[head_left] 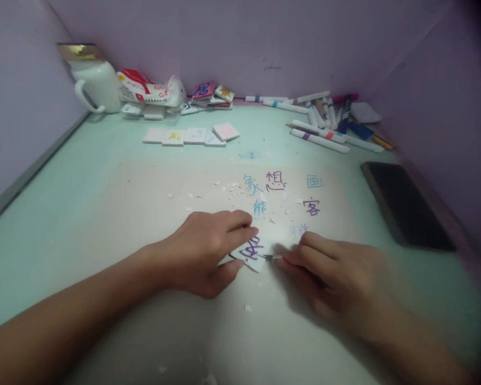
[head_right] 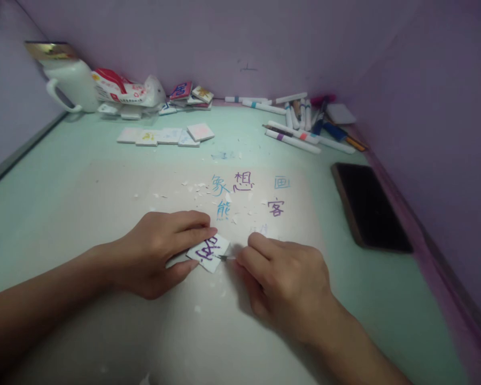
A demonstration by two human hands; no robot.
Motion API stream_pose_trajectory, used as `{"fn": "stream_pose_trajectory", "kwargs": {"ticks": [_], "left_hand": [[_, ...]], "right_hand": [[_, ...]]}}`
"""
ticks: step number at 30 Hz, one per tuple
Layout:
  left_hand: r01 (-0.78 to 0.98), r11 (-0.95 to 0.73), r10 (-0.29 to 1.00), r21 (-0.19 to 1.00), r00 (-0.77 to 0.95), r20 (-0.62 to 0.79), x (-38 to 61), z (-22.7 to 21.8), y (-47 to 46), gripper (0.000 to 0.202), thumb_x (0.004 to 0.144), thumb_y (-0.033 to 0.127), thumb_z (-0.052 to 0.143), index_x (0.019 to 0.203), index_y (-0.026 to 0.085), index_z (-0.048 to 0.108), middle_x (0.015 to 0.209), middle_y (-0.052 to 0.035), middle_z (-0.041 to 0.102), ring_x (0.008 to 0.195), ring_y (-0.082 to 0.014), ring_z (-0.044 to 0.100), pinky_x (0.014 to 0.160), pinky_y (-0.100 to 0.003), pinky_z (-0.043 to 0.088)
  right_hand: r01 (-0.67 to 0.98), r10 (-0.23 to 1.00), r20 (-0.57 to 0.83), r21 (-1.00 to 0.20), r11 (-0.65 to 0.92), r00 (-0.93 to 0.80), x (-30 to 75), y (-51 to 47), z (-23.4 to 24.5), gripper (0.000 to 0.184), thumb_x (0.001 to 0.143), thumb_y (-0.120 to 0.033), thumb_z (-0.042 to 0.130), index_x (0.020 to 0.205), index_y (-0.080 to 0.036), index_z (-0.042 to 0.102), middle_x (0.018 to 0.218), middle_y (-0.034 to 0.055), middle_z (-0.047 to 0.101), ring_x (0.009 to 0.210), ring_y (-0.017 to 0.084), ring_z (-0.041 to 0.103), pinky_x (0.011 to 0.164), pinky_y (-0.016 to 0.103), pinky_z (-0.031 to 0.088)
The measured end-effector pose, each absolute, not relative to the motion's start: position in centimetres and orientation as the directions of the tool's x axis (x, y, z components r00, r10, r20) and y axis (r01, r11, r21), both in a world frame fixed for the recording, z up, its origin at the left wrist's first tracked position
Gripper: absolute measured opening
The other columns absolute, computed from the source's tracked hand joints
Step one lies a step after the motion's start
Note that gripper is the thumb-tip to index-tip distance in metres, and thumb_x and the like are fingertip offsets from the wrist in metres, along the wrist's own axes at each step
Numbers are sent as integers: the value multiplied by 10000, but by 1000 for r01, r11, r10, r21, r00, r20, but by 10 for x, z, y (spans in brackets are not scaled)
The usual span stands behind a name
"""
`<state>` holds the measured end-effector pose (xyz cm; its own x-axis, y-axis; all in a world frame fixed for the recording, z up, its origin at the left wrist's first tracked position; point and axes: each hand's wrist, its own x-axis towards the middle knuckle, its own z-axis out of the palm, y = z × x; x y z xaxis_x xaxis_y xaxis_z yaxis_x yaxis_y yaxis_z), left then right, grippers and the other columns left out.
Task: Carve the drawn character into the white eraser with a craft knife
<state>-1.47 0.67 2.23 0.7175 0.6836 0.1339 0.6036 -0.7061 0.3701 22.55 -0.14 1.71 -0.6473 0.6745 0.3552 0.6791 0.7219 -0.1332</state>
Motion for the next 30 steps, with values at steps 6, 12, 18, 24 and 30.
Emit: {"fn": "stream_pose_trajectory", "kwargs": {"ticks": [6,12,18,24,30], "left_hand": [[591,-717,668,369,734,123,-16,22,8,345,843,227,448,1162,133,541,1164,-131,572,963,-252,615,720,-370,541],[604,-709,676,363,728,109,-14,23,9,313,857,224,439,1139,149,551,1140,-116,584,940,-236,618,698,-339,526],[595,-720,664,357,740,109,-14,23,9,314,852,209,438,1139,147,551,1151,-121,584,957,-236,612,713,-345,533],[585,-735,647,343,756,96,-15,23,10,328,849,200,454,1163,163,542,1195,-114,581,1015,-241,606,745,-349,544],[583,-742,639,332,764,87,-17,22,10,337,864,208,444,1191,180,521,1231,-102,579,1062,-245,595,797,-357,536]], "right_hand": [[647,650,314,-131,751,-692,226,4,22,252,862,-198,516,614,-194,562,550,-21,486,450,98,383,467,292,184],[608,661,166,-280,743,-732,225,12,27,169,823,-189,511,665,-198,568,591,-34,490,446,95,399,478,298,177],[600,659,41,-372,708,-751,222,16,34,124,796,-162,528,686,-198,570,615,-42,504,475,91,413,495,286,195],[588,653,0,-434,683,-758,222,17,35,129,778,-134,533,666,-198,535,617,-46,507,478,82,420,500,272,209],[592,663,-11,-462,660,-748,222,15,34,134,799,-154,544,673,-200,554,615,-47,509,481,86,421,499,265,231]]}}
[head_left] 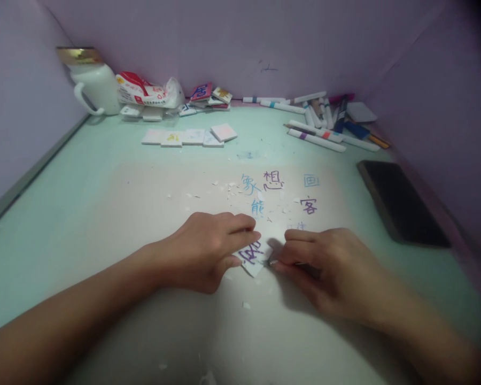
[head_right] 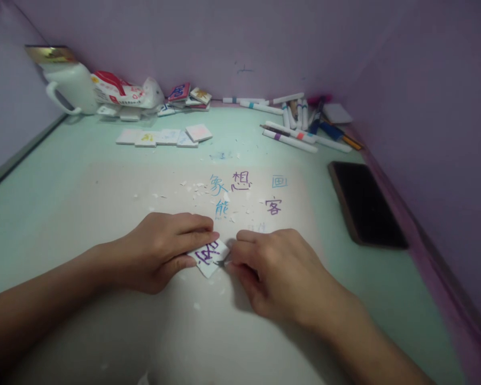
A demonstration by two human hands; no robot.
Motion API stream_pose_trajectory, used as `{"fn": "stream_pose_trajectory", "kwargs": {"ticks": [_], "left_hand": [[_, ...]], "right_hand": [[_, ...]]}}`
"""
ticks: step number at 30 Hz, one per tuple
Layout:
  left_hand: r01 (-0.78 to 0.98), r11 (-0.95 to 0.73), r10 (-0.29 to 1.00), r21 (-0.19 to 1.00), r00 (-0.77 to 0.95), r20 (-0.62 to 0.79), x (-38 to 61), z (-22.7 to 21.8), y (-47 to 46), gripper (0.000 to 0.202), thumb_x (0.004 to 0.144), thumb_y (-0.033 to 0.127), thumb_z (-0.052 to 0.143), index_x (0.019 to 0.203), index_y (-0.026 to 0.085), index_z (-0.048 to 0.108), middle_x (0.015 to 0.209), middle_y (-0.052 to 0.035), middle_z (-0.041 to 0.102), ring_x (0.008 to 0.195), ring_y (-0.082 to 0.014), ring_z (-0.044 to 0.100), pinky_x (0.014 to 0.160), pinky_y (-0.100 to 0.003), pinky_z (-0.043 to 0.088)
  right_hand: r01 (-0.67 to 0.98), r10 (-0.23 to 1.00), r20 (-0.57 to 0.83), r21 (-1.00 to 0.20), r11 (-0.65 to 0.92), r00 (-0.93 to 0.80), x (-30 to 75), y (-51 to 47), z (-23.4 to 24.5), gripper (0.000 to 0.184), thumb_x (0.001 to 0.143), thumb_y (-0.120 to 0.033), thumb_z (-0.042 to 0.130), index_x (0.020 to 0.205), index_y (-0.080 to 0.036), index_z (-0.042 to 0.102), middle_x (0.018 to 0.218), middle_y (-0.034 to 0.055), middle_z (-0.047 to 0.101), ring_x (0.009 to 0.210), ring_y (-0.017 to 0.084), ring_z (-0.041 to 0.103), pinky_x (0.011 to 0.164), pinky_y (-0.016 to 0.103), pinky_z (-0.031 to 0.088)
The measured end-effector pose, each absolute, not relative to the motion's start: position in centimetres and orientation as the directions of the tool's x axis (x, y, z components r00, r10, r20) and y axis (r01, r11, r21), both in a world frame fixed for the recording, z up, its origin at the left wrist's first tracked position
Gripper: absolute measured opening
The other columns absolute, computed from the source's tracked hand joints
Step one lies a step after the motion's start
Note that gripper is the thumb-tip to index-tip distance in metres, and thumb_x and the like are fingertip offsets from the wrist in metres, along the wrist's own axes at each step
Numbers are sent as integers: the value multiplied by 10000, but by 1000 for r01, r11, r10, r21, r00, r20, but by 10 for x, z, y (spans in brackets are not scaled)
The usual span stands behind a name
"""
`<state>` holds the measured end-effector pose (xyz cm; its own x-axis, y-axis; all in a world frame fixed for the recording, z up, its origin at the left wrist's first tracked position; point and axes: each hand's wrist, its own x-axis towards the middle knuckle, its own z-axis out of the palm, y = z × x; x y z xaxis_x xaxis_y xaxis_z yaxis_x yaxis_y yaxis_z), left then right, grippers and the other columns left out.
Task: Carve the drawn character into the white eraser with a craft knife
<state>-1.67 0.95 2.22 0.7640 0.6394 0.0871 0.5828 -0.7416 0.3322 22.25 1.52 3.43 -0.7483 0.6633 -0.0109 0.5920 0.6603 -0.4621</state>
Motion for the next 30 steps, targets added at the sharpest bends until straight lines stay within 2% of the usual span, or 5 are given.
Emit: {"fn": "stream_pose_trajectory", "kwargs": {"ticks": [9,17,24,27,30], "left_hand": [[586,-732,648,347,757,89,-15,23,9,320,862,205,454,1171,170,530,1211,-108,589,1032,-251,606,781,-374,537],[575,-739,639,352,763,94,-18,21,10,341,884,222,455,1218,179,504,1236,-102,577,1062,-251,593,806,-379,534],[551,-757,624,350,769,138,-18,19,9,338,869,187,478,1206,172,502,1183,-115,579,1016,-243,596,782,-359,534],[546,-769,611,332,780,136,-18,20,8,314,863,177,477,1174,165,517,1154,-122,576,984,-245,595,748,-360,537],[544,-765,612,345,781,124,-18,21,7,302,864,174,461,1159,166,524,1155,-119,570,991,-249,592,755,-376,540]], "right_hand": [[692,819,-190,-654,306,-541,225,0,29,126,814,-254,565,691,-227,573,610,-35,586,543,131,504,508,255,344],[635,828,-302,-768,82,-472,230,9,29,252,809,-354,573,609,-202,554,545,-24,538,516,118,438,455,236,346],[561,891,-73,-800,216,-447,237,12,35,266,841,-333,597,607,-211,564,518,-40,535,474,98,458,408,208,327],[599,857,50,-695,398,-512,236,6,36,210,857,-284,582,658,-217,590,550,-37,549,476,97,493,425,208,351],[649,792,156,-491,581,-590,235,-6,34,160,878,-253,535,757,-219,633,608,-26,555,436,92,474,413,232,314]]}}
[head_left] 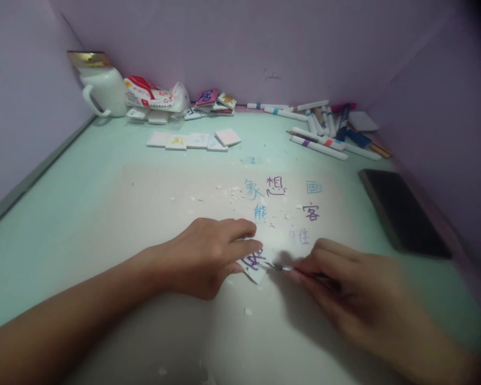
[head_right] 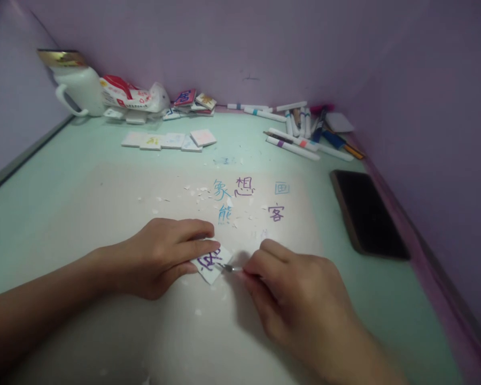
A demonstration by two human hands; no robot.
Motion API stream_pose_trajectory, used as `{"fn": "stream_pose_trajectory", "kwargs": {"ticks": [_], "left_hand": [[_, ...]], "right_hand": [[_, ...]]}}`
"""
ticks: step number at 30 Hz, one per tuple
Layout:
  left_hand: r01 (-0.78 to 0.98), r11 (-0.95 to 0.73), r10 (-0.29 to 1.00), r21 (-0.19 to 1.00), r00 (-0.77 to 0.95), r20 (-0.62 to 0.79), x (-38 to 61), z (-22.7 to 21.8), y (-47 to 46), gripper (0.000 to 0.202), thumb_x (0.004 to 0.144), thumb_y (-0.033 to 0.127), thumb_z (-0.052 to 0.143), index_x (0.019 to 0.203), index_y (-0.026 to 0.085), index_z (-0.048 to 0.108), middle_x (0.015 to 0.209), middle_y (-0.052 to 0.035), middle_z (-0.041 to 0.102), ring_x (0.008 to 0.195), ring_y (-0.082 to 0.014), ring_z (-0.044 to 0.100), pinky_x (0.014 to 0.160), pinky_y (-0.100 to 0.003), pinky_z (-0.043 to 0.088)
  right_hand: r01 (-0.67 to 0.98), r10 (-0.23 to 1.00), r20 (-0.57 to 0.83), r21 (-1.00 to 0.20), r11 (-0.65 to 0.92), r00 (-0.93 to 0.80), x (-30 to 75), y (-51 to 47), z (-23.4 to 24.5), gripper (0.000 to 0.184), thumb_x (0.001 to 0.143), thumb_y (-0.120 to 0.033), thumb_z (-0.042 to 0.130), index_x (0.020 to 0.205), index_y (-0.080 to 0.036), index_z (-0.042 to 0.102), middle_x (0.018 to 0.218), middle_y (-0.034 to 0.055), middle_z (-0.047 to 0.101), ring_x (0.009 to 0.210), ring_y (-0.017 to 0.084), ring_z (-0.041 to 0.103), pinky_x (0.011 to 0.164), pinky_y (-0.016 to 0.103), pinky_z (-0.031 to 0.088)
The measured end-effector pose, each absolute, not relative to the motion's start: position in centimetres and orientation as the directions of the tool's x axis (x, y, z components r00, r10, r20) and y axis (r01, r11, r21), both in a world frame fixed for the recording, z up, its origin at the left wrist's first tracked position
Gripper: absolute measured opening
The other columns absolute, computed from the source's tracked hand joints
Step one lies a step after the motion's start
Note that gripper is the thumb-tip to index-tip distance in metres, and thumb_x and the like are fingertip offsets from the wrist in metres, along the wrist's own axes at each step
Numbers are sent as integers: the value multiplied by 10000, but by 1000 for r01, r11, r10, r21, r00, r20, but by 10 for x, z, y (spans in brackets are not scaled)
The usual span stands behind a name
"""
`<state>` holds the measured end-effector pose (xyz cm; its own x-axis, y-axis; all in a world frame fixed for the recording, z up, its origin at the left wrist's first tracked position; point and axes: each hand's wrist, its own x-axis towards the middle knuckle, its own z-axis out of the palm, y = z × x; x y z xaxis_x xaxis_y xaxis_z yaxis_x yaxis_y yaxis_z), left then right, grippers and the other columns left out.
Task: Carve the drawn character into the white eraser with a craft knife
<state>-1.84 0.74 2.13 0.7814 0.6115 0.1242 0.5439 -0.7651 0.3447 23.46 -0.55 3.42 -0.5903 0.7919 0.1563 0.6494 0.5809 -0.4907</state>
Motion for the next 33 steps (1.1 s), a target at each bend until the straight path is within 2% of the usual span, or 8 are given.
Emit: {"fn": "stream_pose_trajectory", "kwargs": {"ticks": [4,7,33], "left_hand": [[550,-747,620,372,779,95,-18,22,8,320,862,180,459,1175,171,521,1169,-111,560,994,-245,589,768,-381,541],[554,-744,625,373,775,97,-17,21,8,325,860,182,462,1179,170,520,1174,-113,558,996,-244,589,772,-381,542],[564,-747,631,353,769,107,-17,21,7,319,857,185,458,1169,165,524,1178,-121,558,998,-248,591,751,-378,544]], "right_hand": [[688,717,257,-207,696,-648,233,-17,33,211,901,-253,488,743,-231,626,579,-34,540,401,107,477,398,274,258],[700,699,295,-121,704,-651,232,-19,33,222,900,-245,485,724,-245,619,559,-44,540,393,113,476,406,289,251],[712,694,335,-87,697,-638,223,-20,29,252,891,-196,478,674,-239,600,539,-52,529,399,102,455,418,300,229]]}}
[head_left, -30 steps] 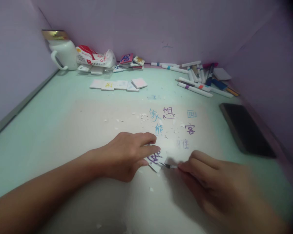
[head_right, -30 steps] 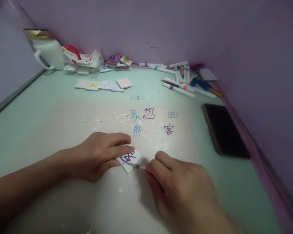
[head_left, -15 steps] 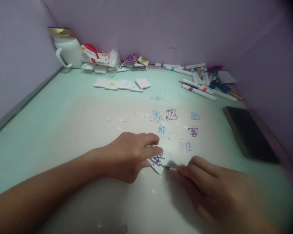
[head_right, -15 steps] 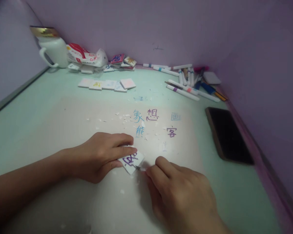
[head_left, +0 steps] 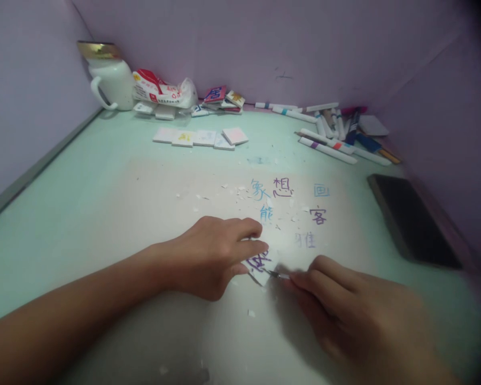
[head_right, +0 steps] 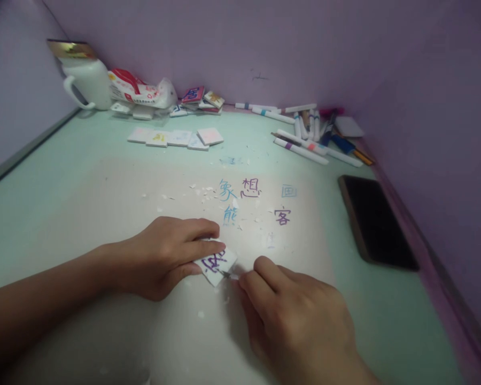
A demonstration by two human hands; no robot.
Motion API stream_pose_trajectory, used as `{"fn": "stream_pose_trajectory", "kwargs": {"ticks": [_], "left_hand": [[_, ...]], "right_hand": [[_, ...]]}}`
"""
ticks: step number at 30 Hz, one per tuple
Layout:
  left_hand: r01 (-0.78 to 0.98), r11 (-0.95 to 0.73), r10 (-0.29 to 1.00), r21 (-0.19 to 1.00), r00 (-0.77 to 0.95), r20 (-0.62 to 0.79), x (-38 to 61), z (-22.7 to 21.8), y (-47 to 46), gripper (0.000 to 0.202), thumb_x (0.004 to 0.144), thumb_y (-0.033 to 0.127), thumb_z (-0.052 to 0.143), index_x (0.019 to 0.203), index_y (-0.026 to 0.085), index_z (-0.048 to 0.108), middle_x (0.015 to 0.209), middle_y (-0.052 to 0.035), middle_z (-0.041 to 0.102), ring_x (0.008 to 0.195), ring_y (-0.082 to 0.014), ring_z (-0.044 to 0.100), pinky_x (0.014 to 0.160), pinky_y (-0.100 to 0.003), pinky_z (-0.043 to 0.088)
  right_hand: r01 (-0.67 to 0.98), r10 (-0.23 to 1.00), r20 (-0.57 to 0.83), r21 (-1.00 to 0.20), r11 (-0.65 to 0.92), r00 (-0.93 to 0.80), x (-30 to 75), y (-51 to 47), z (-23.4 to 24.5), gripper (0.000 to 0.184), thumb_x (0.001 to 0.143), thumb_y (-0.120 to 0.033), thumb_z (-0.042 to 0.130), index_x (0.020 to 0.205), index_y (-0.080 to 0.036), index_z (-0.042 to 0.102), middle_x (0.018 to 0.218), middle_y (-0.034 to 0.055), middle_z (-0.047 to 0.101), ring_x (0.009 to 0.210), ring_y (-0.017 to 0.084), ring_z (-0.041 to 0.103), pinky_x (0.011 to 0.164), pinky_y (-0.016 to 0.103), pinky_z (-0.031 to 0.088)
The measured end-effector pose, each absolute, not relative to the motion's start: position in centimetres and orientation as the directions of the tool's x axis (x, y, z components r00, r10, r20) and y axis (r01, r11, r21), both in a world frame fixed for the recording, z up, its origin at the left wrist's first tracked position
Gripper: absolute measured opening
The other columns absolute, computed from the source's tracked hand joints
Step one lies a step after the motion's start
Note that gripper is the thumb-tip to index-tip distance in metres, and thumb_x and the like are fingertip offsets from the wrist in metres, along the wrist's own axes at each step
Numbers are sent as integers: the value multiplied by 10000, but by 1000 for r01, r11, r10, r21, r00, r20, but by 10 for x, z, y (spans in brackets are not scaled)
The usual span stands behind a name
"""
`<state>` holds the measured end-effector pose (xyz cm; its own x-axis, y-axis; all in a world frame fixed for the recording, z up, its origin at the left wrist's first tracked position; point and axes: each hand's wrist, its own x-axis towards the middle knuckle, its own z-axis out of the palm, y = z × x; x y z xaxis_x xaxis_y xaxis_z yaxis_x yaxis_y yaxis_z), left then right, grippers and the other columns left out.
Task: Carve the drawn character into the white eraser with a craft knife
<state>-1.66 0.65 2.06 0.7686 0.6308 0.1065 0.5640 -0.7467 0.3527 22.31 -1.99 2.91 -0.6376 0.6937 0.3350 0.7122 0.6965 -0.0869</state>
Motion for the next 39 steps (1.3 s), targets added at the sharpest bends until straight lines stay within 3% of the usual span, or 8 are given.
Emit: {"fn": "stream_pose_trajectory", "kwargs": {"ticks": [16,23,26,32,39], "left_hand": [[565,-742,632,361,769,97,-17,21,7,344,854,183,478,1197,174,508,1211,-120,559,1042,-254,589,793,-381,538],[568,-741,632,359,770,86,-18,22,7,297,868,191,462,1158,178,525,1207,-113,566,1030,-247,593,793,-382,543],[565,-740,630,365,772,85,-18,22,8,304,868,194,458,1166,181,521,1199,-112,569,1023,-244,593,786,-374,541],[571,-739,635,358,768,86,-18,22,8,319,865,200,459,1177,183,521,1166,-110,561,981,-239,593,761,-370,533],[587,-714,659,381,748,84,-18,19,8,313,878,240,448,1176,182,528,1125,-103,558,891,-230,604,712,-359,518]], "right_hand": [[718,690,293,-17,696,-662,216,-24,36,299,872,-181,437,608,-248,561,500,-27,506,400,142,428,433,343,167],[712,703,244,-68,699,-668,222,-23,37,268,861,-168,439,646,-253,572,525,-43,543,382,126,461,409,313,204],[711,721,197,-132,691,-664,229,-20,38,247,870,-200,452,668,-247,587,550,-42,564,375,114,482,399,303,203],[722,832,134,-436,537,-538,235,-13,33,238,873,-302,512,666,-232,607,564,-32,560,406,105,500,401,251,287],[737,849,157,-433,519,-505,231,-12,25,189,858,-314,550,706,-240,634,594,-27,584,416,110,491,412,245,303]]}}
